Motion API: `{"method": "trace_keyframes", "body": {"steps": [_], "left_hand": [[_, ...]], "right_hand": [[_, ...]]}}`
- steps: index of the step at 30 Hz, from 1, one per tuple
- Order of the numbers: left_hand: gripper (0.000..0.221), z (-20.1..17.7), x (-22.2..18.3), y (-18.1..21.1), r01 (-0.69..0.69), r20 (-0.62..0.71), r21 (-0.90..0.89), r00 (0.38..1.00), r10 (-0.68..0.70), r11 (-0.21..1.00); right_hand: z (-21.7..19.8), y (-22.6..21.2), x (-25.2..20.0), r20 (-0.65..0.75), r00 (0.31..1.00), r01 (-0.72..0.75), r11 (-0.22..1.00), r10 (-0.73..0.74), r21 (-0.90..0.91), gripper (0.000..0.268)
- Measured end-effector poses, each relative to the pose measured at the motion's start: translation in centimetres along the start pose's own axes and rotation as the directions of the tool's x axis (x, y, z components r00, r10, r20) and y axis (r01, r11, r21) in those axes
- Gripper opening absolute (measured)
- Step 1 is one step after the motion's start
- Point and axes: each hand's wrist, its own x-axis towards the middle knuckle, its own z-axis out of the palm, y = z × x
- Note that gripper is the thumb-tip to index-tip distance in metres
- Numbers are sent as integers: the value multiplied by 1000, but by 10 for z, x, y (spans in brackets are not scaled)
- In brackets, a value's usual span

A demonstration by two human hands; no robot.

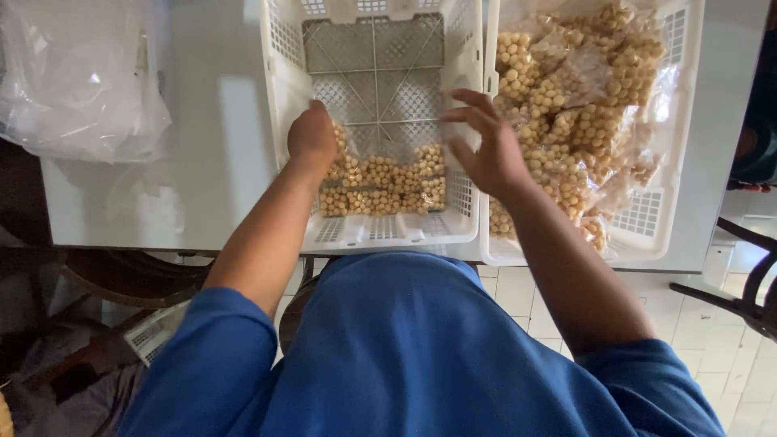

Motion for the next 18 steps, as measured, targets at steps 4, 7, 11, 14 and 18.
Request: {"method": "trace_keyframes", "body": {"steps": [4,7,11,14,18], "left_hand": [[87,-24,-16,30,-19,30,213,999,13,977],[32,-14,-23,28,-185,-120,459,956,267,869],[27,33,-7,-9,-243,-20,359,963,267,901],[25,18,-12,0,-217,-7,323,973,231,921],[23,4,-23,3,-246,-48,282,962,269,928]], "right_hand": [[-33,29,-16,-126,987,-108,992,99,-66,29],[-62,84,-35,-250,957,-201,956,145,-215,30],[-66,107,-56,-253,949,-270,900,189,-341,21],[-56,91,-52,-143,958,-286,830,248,-478,23],[-44,96,-48,-141,978,-206,566,157,-798,36]]}}
